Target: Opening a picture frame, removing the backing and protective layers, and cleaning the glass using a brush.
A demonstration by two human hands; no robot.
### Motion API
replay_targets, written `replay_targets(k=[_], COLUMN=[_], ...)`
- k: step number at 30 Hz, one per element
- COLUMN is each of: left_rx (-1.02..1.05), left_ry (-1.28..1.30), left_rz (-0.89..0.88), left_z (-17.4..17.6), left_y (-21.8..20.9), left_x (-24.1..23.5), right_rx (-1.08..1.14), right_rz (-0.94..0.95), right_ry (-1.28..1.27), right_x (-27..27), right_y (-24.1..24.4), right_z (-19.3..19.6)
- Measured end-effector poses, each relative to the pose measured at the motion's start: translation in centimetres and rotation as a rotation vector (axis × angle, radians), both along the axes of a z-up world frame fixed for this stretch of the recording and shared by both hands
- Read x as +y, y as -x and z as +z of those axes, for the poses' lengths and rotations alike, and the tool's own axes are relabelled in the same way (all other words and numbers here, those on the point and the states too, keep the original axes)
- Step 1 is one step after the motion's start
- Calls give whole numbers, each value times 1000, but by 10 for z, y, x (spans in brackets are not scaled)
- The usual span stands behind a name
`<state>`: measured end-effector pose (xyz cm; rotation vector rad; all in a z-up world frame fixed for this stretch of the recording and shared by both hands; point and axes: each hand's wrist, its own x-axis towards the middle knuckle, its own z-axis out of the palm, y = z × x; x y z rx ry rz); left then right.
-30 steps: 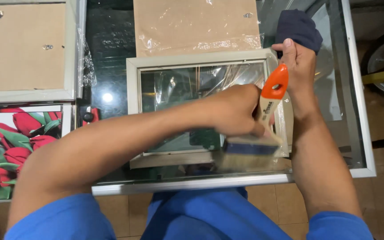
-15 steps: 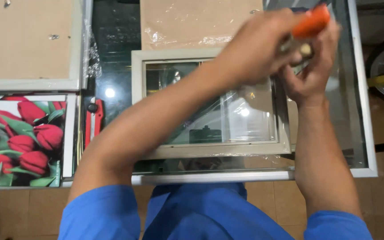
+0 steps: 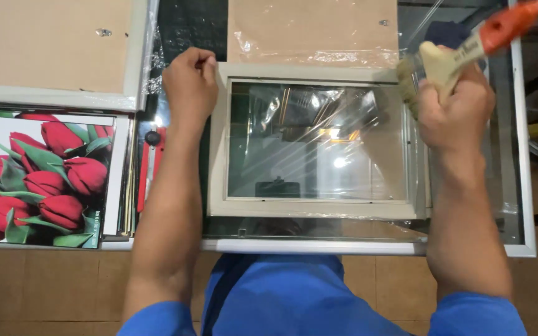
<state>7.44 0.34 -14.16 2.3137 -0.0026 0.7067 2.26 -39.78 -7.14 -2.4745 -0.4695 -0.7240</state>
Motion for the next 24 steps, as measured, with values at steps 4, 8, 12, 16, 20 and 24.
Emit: replay_targets(k=[4, 8, 12, 16, 20, 24], left_rx=[-43, 1, 151, 130, 104, 136], left_ry=[15, -45, -25, 4, 51, 53], left_rz=[39, 94, 104, 106, 96, 107], left_z=[-9, -8, -4, -10, -11, 0], left_y=[-5, -9, -7, -9, -12, -7], left_x=[1, -1, -1, 1, 4, -1], right_rx=[322, 258, 424, 458, 377, 807], right_rz=[-162, -163, -69, 166, 498, 840], right_ry=[-105, -123, 45, -27, 120, 444], right_x=[-3, 28, 117, 205, 222, 196], right_y=[6, 5, 0, -2, 13, 67], right_z=[-8, -15, -15, 9, 27, 69])
